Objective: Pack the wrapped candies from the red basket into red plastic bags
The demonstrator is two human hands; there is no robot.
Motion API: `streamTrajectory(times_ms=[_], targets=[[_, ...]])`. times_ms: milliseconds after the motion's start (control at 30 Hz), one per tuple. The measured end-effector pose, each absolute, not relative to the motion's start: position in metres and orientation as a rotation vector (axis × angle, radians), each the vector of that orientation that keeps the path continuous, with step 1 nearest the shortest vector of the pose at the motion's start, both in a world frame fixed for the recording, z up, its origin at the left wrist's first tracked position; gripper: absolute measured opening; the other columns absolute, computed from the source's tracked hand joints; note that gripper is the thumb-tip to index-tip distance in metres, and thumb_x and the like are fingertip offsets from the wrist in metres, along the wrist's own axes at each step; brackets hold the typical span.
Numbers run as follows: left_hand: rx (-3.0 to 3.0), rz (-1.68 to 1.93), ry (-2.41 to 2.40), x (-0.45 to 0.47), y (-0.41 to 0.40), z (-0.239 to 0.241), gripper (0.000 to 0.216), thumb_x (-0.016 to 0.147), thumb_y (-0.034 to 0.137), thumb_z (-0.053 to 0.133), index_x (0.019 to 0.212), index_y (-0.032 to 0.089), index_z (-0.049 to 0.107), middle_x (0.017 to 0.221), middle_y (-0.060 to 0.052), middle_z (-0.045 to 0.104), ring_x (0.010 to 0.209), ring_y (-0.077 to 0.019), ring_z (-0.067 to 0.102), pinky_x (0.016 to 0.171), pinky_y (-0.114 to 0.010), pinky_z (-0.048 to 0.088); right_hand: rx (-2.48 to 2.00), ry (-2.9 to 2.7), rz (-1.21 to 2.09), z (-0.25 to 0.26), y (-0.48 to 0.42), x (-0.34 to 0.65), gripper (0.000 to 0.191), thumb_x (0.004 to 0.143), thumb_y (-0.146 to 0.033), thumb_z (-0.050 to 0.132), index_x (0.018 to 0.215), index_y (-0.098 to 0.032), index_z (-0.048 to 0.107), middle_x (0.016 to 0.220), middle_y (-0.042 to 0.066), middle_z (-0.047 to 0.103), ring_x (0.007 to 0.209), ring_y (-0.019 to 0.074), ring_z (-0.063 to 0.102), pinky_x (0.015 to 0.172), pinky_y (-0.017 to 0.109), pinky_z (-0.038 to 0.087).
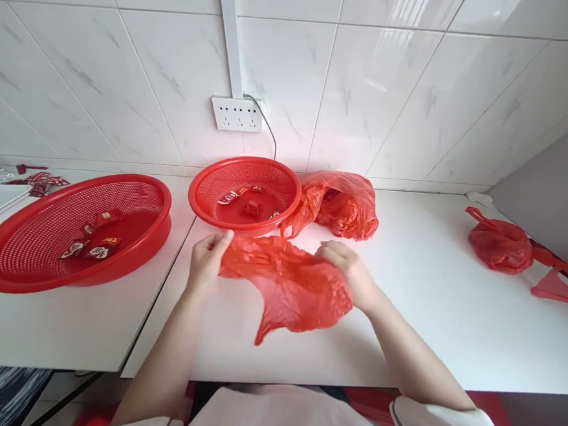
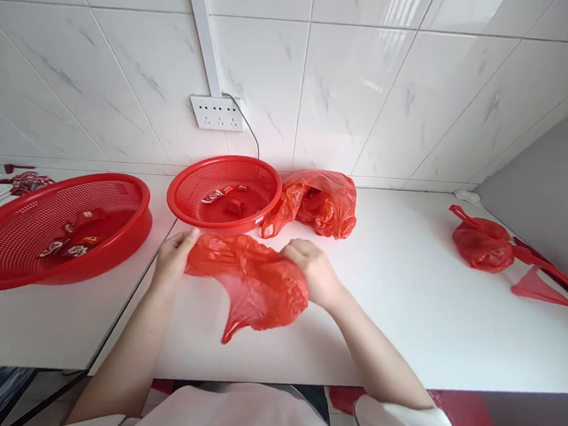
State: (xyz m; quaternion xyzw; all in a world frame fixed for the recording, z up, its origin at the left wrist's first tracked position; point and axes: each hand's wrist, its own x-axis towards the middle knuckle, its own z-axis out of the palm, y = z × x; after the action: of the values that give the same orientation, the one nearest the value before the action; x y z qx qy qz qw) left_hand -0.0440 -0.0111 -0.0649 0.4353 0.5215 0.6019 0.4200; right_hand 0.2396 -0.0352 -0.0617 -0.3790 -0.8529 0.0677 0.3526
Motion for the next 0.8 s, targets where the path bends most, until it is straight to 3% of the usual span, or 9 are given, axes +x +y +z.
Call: streamTrajectory(times_ms=[100,200,300,400,533,633,733,800], targets=[[0.98,1.471,1.34,-0.073,-0.011,-0.067,0.049,0.069,0.052,0.072,0.055,0.018,0.04,0.051,0.006,0.035,0.045,-0.0071,0.035,0.044,-0.021,0.032,-1.177,-2.033,0.34,-0.062,-0.03,0.261,0.007,0.081,-0.014,0.053,0.078,-0.02,0.052,0.074,0.001,0.058,0.066,0.0145,0.053,0.063,0.027,0.046],[0.862,1.412,1.382,-0.087,-0.013,-0.068,0.048,0.068,0.057,0.071,0.057,0.019,0.044,0.051,0.005,0.042,0.045,-0.0092,0.042,0.045,-0.022,0.037,-1.37,-1.925,0.515,-0.07,-0.024,0.27,0.004,0.081,-0.018,0.055,0.08,-0.021,0.053,0.074,0.0,0.061,0.065,0.0139,0.056,0.064,0.027,0.048],[0.76,1.447,1.35,-0.086,-0.016,-0.067,0.047,0.067,0.057,0.072,0.06,0.019,0.045,0.053,0.005,0.046,0.047,-0.0096,0.047,0.048,-0.022,0.042,-1.51,-1.746,0.369,-0.073,-0.023,0.265,0.005,0.087,-0.026,0.053,0.088,-0.022,0.056,0.081,0.002,0.065,0.07,0.0166,0.061,0.063,0.029,0.05],[0.849,1.402,1.225,-0.075,-0.023,-0.063,0.039,0.063,0.042,0.08,0.069,0.017,0.05,0.065,0.003,0.058,0.06,-0.0104,0.056,0.059,-0.022,0.047,-1.287,-1.74,0.213,-0.065,-0.036,0.244,0.009,0.09,-0.022,0.051,0.097,-0.022,0.056,0.091,0.006,0.065,0.082,0.0186,0.063,0.07,0.031,0.052],[0.95,1.293,1.141,-0.049,-0.036,-0.055,0.04,0.061,0.024,0.082,0.092,0.019,0.056,0.089,0.0,0.067,0.082,-0.0149,0.064,0.076,-0.027,0.051,-0.779,-2.111,0.516,-0.059,-0.065,0.198,0.022,0.093,-0.016,0.046,0.112,-0.022,0.055,0.111,0.009,0.065,0.104,0.0174,0.063,0.091,0.032,0.052],[0.979,1.291,1.105,-0.032,-0.046,-0.052,0.034,0.069,0.024,0.075,0.094,0.02,0.053,0.09,-0.001,0.066,0.083,-0.0156,0.064,0.076,-0.028,0.05,-0.705,-2.264,0.721,-0.069,-0.077,0.167,0.044,0.095,-0.017,0.042,0.139,-0.018,0.038,0.145,0.016,0.042,0.136,0.0209,0.041,0.108,0.039,0.042],[1.026,1.321,1.111,-0.024,-0.053,-0.053,0.028,0.071,0.023,0.072,0.086,0.021,0.048,0.082,0.002,0.061,0.075,-0.0125,0.061,0.073,-0.026,0.049,-0.786,-2.298,0.81,-0.084,-0.082,0.15,0.066,0.095,-0.02,0.042,0.152,-0.014,0.009,0.158,0.02,0.012,0.146,0.026,0.017,0.114,0.047,0.033],[1.056,1.338,1.138,-0.023,-0.056,-0.055,0.026,0.073,0.023,0.07,0.084,0.021,0.047,0.079,0.003,0.058,0.071,-0.011,0.058,0.07,-0.024,0.049,-0.79,-2.267,0.842,-0.09,-0.085,0.146,0.064,0.096,-0.02,0.039,0.153,-0.017,0.008,0.158,0.017,0.013,0.146,0.0252,0.018,0.114,0.047,0.034]])
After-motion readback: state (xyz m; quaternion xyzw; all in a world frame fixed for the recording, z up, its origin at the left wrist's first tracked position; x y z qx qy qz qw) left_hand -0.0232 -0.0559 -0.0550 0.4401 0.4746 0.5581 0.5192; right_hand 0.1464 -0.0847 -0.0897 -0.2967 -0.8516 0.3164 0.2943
